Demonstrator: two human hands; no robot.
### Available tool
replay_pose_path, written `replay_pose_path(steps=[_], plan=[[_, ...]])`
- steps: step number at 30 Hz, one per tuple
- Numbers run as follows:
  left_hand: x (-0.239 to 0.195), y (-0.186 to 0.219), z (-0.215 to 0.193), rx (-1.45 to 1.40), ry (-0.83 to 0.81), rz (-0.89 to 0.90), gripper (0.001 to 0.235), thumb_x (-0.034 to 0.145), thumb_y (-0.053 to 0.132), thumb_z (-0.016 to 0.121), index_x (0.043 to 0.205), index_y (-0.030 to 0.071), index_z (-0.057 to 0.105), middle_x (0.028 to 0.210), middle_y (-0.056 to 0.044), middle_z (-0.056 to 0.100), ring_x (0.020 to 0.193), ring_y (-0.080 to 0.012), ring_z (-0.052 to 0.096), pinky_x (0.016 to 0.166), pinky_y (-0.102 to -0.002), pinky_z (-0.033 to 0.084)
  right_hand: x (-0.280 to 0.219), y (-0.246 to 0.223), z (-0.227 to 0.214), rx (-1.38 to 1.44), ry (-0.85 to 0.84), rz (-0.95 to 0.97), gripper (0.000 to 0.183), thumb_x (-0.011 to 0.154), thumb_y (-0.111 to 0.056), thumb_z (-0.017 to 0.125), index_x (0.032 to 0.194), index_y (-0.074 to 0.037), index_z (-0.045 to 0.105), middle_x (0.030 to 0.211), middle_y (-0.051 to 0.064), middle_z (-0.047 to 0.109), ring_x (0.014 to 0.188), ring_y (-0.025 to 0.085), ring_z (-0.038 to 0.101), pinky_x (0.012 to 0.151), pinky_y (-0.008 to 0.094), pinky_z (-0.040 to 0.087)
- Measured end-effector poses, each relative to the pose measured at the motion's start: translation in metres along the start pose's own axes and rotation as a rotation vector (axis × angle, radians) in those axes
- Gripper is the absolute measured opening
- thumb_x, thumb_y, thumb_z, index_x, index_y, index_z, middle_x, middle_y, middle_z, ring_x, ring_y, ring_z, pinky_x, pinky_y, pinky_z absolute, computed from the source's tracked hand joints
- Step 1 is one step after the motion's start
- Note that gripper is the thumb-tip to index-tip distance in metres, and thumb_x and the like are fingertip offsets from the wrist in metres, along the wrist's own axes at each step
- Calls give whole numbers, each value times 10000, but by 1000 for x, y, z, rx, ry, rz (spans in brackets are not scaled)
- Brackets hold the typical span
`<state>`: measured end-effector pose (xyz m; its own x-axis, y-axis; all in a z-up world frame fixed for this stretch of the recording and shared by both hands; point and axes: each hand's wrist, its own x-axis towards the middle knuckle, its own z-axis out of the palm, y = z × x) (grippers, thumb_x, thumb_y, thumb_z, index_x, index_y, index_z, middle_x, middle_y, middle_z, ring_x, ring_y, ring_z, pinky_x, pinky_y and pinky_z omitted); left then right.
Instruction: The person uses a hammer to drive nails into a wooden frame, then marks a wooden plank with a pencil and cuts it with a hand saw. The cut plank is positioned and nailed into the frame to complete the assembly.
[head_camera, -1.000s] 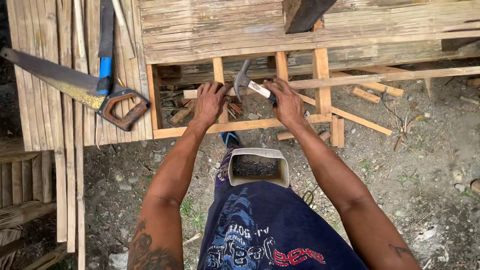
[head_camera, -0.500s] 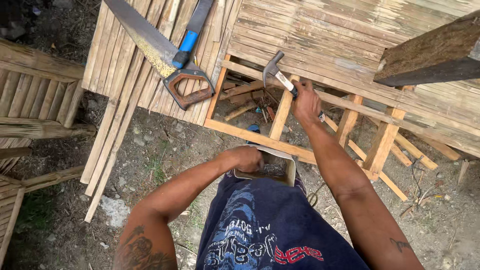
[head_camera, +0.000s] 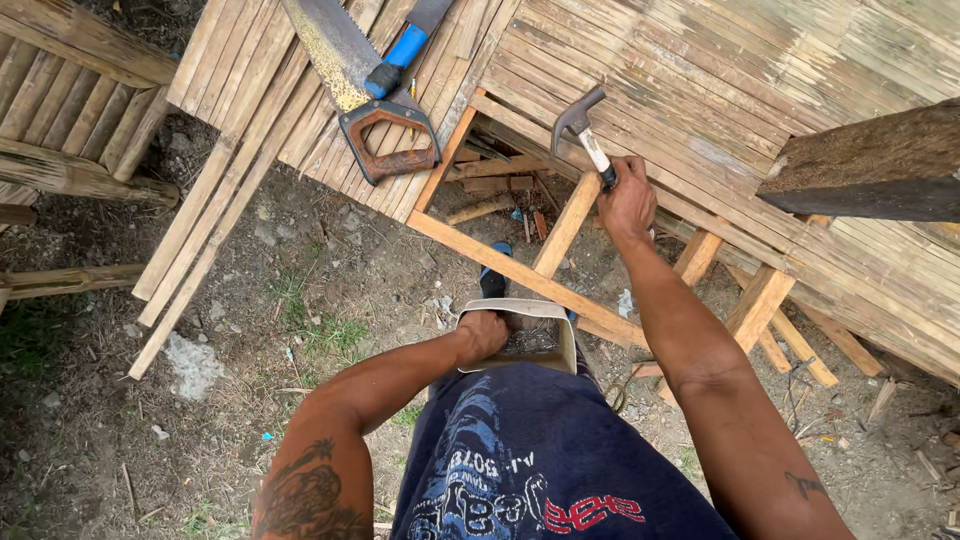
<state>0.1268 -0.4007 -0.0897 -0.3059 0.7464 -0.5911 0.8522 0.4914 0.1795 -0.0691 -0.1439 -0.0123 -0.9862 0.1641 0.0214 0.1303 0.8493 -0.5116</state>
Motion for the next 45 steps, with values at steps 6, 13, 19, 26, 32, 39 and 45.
replay_pose_path(steps=[6,13,19,26,32,39,45], plan=[[-35,-6,-85,-645,74,-27,232,1009,141,547,1204,51,636,980,-206,752,888,-350,739,744,-463,569,8,3,1,47,119,-1,199,859,-73,781,1049,-104,729,1091,111,652,905,395,667,773,499,514],[-13,-137,-156,-1097,820,-171,131,926,59,705,1057,56,698,961,-121,776,880,-223,774,783,-379,617,13,9,8,65,149,46,192,852,-142,850,945,-70,698,975,124,630,879,379,645,763,488,488],[12,-269,-185,-875,1288,-757,224,906,81,692,1127,50,675,947,-186,745,849,-373,735,756,-466,566,19,7,15,67,93,94,171,869,-123,826,919,-54,678,942,126,620,830,359,651,770,469,495],[42,-300,-188,-729,1095,-1013,170,802,234,784,937,144,731,1106,-67,636,1058,-299,586,870,-481,479,35,-29,7,64,80,-7,171,864,-112,803,944,-33,675,939,159,625,824,386,640,738,485,498],[50,-294,-177,-698,1117,-1025,208,865,235,762,1022,110,705,1170,-69,587,1099,-307,557,901,-481,462,31,-100,4,280,-298,-45,361,1050,-218,609,1341,-48,480,812,198,631,689,377,651,623,513,481],[55,-292,-166,-715,1160,-1015,206,911,207,737,1021,43,677,1191,-99,568,1107,-320,539,929,-481,447,15,-134,2,354,-242,-320,305,1120,-178,450,1365,4,442,788,183,628,645,313,665,542,483,489],[50,-286,-173,-759,1229,-994,169,881,156,732,1000,42,695,1159,-99,581,1090,-324,546,927,-474,445,29,-132,11,198,-497,-88,154,1107,-150,373,1118,-16,447,559,71,509,376,206,515,342,367,402]])
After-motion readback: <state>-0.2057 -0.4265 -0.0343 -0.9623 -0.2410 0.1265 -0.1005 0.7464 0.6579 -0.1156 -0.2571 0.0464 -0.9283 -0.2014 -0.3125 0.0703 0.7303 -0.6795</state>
